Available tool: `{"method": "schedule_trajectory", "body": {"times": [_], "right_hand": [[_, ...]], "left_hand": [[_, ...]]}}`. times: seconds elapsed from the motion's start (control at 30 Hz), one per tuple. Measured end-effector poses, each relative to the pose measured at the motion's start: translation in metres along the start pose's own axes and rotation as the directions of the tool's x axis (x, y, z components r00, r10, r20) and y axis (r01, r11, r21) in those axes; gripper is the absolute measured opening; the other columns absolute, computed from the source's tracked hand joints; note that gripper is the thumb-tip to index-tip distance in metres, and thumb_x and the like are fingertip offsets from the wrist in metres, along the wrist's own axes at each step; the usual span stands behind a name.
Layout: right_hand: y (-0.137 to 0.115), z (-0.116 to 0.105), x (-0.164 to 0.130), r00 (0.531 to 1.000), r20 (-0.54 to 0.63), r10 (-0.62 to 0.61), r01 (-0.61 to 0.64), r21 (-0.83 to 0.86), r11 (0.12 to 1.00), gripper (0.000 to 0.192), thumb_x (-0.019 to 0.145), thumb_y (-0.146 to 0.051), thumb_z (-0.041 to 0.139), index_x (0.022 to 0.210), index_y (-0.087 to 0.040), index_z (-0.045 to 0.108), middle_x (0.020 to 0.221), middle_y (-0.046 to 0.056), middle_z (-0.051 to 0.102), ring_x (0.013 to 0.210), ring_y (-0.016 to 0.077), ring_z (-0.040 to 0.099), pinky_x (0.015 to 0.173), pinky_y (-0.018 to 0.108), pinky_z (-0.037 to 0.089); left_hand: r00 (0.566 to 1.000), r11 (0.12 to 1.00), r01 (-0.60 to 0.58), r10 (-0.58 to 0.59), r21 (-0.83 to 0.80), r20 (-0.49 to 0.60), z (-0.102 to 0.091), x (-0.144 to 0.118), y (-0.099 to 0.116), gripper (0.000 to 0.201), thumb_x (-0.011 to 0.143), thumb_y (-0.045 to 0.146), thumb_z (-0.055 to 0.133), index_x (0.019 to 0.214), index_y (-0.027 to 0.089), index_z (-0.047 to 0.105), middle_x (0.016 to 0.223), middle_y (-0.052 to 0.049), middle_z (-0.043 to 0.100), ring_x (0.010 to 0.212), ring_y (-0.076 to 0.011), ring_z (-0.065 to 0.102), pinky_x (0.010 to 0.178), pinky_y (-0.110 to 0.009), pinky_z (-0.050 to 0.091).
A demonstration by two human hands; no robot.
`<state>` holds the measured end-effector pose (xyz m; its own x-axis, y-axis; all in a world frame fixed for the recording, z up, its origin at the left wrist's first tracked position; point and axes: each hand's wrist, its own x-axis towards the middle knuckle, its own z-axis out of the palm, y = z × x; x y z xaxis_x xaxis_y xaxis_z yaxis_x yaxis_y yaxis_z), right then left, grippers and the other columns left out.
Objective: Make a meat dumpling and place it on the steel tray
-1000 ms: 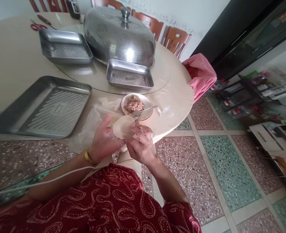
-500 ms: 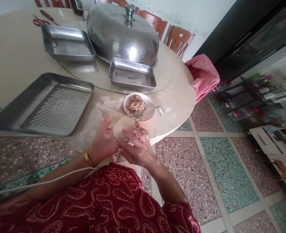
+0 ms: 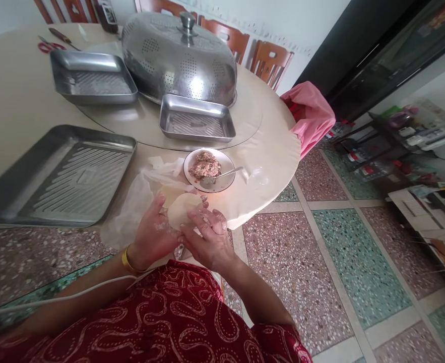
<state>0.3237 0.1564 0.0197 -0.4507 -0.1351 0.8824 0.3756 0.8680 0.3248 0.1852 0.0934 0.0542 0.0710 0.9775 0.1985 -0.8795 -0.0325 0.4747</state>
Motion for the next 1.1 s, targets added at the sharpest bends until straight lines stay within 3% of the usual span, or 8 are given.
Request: {"method": "schedule_trajectory", "body": {"times": [0.27, 0.57, 0.63, 0.7, 0.73, 0.8, 0.9, 1.1], "right_hand": [[0.003, 0.002, 0.007, 0.991, 0.133, -0.027, 0.035, -0.059, 0.998, 0.010, 0.089, -0.020, 0.063, 0.097, -0.023, 0.068, 0.112, 0.003, 0.071, 0.113, 0.0222, 0.055, 0.106, 0.042, 0.037], [-0.001, 0.007, 0.019, 0.998, 0.064, -0.003, -0.005, 0.127, 0.992, 0.008, 0.088, -0.019, 0.062, 0.092, -0.021, 0.069, 0.108, 0.005, 0.072, 0.107, 0.0231, 0.058, 0.098, 0.041, 0.047], [0.014, 0.008, 0.015, 0.989, -0.007, 0.146, -0.140, 0.230, 0.963, 0.014, 0.088, -0.017, 0.059, 0.096, -0.021, 0.069, 0.100, 0.006, 0.072, 0.098, 0.0213, 0.061, 0.084, 0.037, 0.053], [0.039, 0.009, 0.012, 0.869, -0.004, 0.495, -0.456, 0.385, 0.802, 0.018, 0.089, -0.019, 0.054, 0.099, -0.020, 0.069, 0.082, 0.004, 0.069, 0.077, 0.0174, 0.061, 0.064, 0.031, 0.051], [0.054, 0.010, 0.011, 0.717, 0.103, 0.689, -0.647, 0.465, 0.604, 0.020, 0.088, -0.024, 0.054, 0.102, -0.019, 0.068, 0.075, 0.002, 0.066, 0.070, 0.0161, 0.058, 0.059, 0.029, 0.048], [0.084, 0.015, 0.012, 0.321, 0.411, 0.853, -0.796, 0.605, 0.008, 0.030, 0.082, -0.030, 0.061, 0.109, -0.020, 0.064, 0.058, -0.006, 0.054, 0.051, 0.0103, 0.046, 0.046, 0.023, 0.036], [0.123, 0.026, 0.019, 0.203, 0.564, 0.800, -0.767, 0.600, -0.228, 0.034, 0.074, -0.038, 0.065, 0.101, -0.018, 0.060, 0.045, -0.012, 0.038, 0.038, 0.0066, 0.028, 0.037, 0.020, 0.022], [0.152, 0.036, 0.043, 0.183, 0.692, 0.698, -0.670, 0.607, -0.426, 0.022, 0.072, -0.032, 0.066, 0.075, -0.022, 0.048, 0.042, -0.015, 0.031, 0.034, 0.0037, 0.019, 0.031, 0.016, 0.016]], "left_hand": [[1.000, 1.000, -0.005, 0.005, -0.002, -0.013, -0.001, 0.006, 0.000, 0.058, 0.099, 0.050, 0.032, 0.130, 0.008, 0.058, 0.115, -0.016, 0.069, 0.112, -0.0298, 0.063, 0.101, -0.043, 0.047], [0.993, 0.994, 0.026, -0.038, -0.110, -0.113, 0.001, 0.005, 0.009, 0.058, 0.099, 0.048, 0.031, 0.129, 0.006, 0.057, 0.110, -0.017, 0.070, 0.109, -0.0290, 0.065, 0.099, -0.043, 0.049], [0.991, 0.990, 0.016, -0.035, -0.141, -0.130, 0.001, 0.005, 0.010, 0.057, 0.099, 0.048, 0.032, 0.130, 0.006, 0.055, 0.112, -0.016, 0.070, 0.110, -0.0280, 0.065, 0.099, -0.042, 0.050], [0.990, 0.987, 0.005, -0.027, -0.163, -0.135, 0.001, 0.004, 0.011, 0.054, 0.098, 0.046, 0.036, 0.133, 0.008, 0.053, 0.115, -0.015, 0.069, 0.112, -0.0269, 0.064, 0.101, -0.041, 0.049], [0.990, 0.986, 0.004, -0.027, -0.166, -0.135, 0.001, 0.004, 0.011, 0.053, 0.098, 0.045, 0.038, 0.134, 0.009, 0.052, 0.117, -0.015, 0.068, 0.113, -0.0268, 0.064, 0.101, -0.041, 0.049], [0.991, 0.988, 0.010, -0.031, -0.154, -0.133, 0.000, 0.004, 0.011, 0.051, 0.098, 0.043, 0.040, 0.134, 0.010, 0.052, 0.118, -0.014, 0.068, 0.113, -0.0273, 0.064, 0.102, -0.042, 0.049], [0.991, 0.992, 0.023, -0.039, -0.125, -0.124, -0.003, 0.005, 0.011, 0.049, 0.097, 0.042, 0.041, 0.133, 0.012, 0.054, 0.119, -0.015, 0.068, 0.114, -0.0289, 0.064, 0.101, -0.046, 0.049], [0.991, 0.989, 0.028, -0.046, -0.143, -0.126, -0.006, 0.004, 0.012, 0.051, 0.096, 0.044, 0.044, 0.133, 0.011, 0.055, 0.120, -0.016, 0.068, 0.112, -0.0290, 0.064, 0.099, -0.045, 0.051]]}}
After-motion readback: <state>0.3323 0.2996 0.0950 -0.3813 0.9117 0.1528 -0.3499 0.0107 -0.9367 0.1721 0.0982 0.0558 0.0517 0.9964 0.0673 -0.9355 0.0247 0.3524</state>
